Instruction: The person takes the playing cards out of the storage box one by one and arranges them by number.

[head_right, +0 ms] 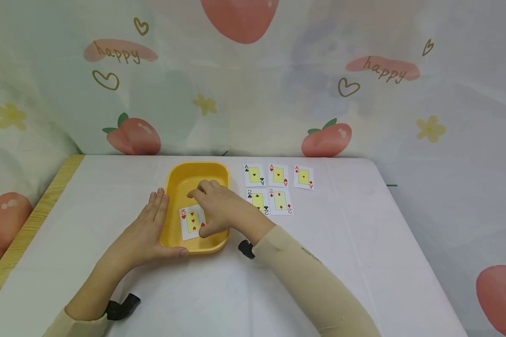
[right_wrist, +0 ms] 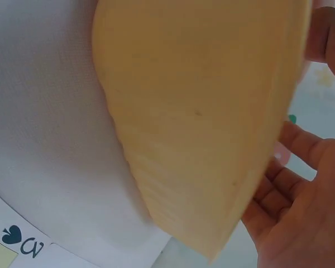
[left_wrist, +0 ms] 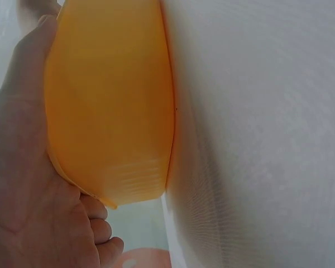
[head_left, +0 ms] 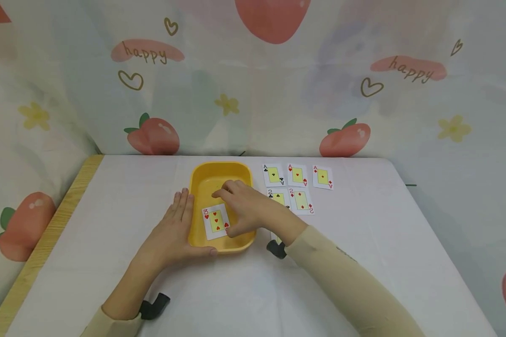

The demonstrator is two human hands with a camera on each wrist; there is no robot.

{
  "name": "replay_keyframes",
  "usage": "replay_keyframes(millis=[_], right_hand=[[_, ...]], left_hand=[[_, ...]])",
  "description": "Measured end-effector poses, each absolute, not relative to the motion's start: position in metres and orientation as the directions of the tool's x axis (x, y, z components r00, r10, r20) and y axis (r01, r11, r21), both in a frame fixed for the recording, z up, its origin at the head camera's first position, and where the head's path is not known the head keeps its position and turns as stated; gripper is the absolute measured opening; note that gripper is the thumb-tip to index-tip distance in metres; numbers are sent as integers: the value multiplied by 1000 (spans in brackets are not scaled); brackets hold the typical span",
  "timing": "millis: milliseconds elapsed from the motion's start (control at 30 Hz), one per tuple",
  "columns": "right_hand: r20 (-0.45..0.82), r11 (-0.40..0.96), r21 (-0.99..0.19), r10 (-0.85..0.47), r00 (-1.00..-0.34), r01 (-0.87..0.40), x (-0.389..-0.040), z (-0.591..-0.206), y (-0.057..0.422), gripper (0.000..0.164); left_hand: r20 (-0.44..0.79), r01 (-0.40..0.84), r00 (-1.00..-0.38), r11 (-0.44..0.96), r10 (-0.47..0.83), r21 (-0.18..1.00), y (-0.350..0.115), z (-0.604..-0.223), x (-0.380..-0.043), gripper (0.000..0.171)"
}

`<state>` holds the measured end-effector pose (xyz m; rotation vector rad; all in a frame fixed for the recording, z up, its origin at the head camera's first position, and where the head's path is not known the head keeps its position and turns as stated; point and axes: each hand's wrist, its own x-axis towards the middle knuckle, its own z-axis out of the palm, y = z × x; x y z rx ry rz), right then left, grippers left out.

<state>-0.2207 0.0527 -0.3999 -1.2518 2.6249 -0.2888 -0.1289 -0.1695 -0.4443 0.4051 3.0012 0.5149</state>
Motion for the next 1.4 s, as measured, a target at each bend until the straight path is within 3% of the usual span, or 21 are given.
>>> replay_keyframes(millis=[267,833,1400], right_hand=[[-174,634,-267,-773,-610,-726,-225,-410,46,86],[-294,638,-105,-753,-589,-763,-227,-425,22,96],[-330,652,-84,-731,-597,-753,-228,-431,17,95]], left_hand=[[-29,246,-962,909,271,336,-170,-444,-129,146],[-36,247,-961,906,276,343,-170,-442,-130,147],[-37,246,-961,912,273,327,-169,-443,-130,148]])
